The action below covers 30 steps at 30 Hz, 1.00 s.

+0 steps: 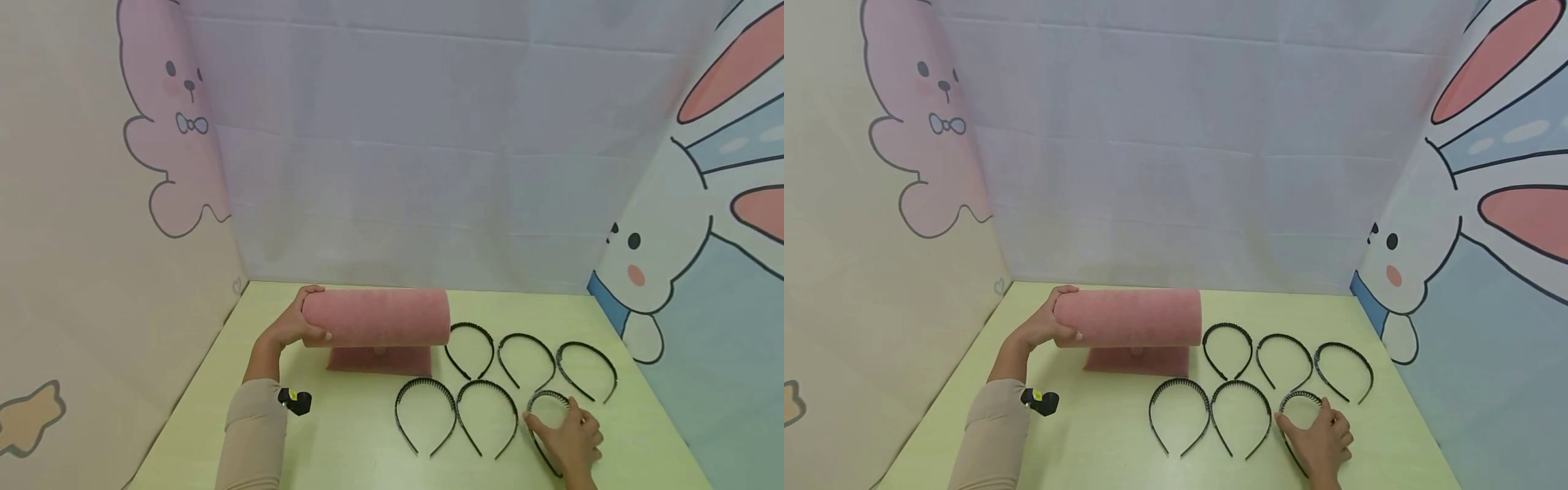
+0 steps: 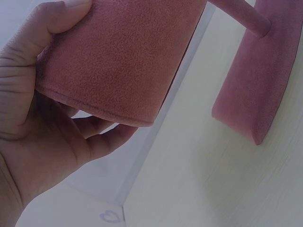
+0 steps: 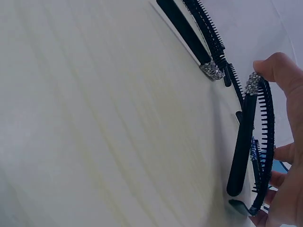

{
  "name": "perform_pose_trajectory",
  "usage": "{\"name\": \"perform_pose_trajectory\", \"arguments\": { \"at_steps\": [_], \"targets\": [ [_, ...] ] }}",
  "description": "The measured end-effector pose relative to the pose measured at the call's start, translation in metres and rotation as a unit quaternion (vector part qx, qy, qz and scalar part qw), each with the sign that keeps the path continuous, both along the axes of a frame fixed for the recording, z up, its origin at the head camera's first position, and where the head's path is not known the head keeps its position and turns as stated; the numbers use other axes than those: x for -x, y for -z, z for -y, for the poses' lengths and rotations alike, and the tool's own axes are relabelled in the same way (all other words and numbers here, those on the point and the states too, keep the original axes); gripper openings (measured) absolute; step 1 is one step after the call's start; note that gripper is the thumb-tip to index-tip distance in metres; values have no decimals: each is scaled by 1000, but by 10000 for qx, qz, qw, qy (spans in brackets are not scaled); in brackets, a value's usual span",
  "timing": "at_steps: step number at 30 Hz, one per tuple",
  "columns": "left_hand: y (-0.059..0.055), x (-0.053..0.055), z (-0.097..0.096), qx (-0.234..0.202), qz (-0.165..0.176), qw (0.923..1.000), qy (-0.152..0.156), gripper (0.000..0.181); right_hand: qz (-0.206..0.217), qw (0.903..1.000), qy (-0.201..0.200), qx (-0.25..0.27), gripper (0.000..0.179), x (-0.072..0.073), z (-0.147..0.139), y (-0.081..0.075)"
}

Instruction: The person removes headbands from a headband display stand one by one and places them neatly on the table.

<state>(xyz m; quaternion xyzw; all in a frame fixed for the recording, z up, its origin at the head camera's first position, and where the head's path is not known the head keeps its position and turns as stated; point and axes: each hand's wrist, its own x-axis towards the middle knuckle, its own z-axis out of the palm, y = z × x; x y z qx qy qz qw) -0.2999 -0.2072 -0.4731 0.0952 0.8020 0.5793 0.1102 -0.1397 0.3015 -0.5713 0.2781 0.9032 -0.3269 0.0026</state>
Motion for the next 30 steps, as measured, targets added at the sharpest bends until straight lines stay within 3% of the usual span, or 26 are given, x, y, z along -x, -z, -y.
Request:
{"name": "perform_pose_trajectory", "arguments": {
  "at_steps": [6,14,23,30],
  "targets": [
    [0,1,0,-34,-48,10000,34,95,233,9991,-168,-300,119,6,-2,8],
    [1,2,3,-51,-2,10000,-10,97,347,9985,-244,-337,123,17,-4,11],
    [0,2,2,44,19,10000,-33,98,170,9977,-344,-555,123,28,-6,15],
    [6,1,1,-52,122,9999,4,97,209,9977,-342,-552,122,27,-7,14]
  ]
}}
